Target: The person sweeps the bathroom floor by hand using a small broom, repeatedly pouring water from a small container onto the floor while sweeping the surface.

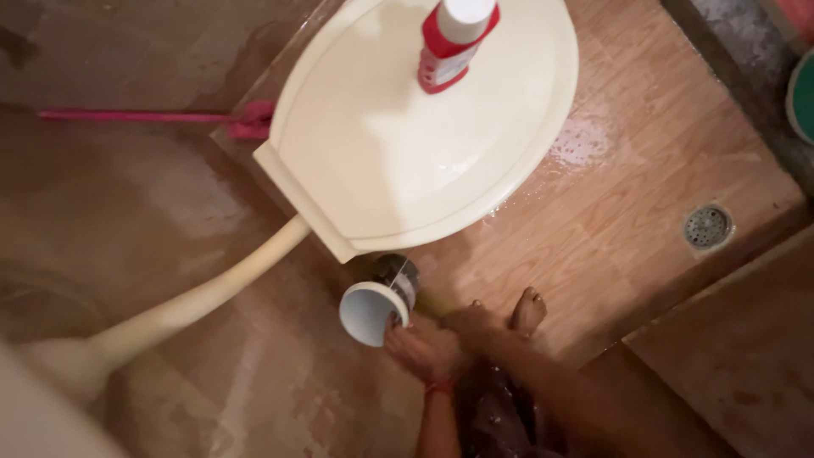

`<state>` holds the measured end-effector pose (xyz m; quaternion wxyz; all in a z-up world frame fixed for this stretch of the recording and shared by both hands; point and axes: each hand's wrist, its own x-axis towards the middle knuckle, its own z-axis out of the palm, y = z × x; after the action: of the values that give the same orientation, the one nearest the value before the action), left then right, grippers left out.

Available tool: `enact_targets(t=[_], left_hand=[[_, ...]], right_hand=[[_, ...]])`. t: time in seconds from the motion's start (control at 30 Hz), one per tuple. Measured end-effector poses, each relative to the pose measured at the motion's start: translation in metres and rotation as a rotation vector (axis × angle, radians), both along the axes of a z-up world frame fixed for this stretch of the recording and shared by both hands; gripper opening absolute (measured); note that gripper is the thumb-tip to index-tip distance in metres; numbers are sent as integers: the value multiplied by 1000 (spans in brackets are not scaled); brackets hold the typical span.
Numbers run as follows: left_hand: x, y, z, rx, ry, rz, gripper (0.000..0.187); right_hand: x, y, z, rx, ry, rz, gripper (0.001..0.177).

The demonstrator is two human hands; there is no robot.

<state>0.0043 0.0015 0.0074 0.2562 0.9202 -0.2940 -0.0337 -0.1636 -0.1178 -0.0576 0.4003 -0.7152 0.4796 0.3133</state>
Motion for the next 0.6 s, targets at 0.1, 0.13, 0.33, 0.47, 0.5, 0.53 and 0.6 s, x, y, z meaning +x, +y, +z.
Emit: enact_targets(t=[0.1,0.13,0.33,0.47,0.5,0.53,0.6], left_hand=[[7,-8,9,15,30,-10,29],[8,-10,7,58,16,-31,26],[4,-2,-14,28,131,-161,25],[-1,-1,-39,99,120,-255,26],[-4,0,-41,142,144,-293,24],[-8,-2,-44,184,168,-325,22],[-16,-5,-48,136,197,-287,24]], right_hand=[[28,-4,-39,25,-11,192,50],[32,-9,-54,13,28,236,50],[-48,-58,-108,-9,259,159,52],[-147,-39,-75,-314,35,-139,49],[-147,-28,-63,-269,111,-226,49],[-141,-22,-51,-210,170,-293,49],[-119,-5,-29,-79,221,-342,49]])
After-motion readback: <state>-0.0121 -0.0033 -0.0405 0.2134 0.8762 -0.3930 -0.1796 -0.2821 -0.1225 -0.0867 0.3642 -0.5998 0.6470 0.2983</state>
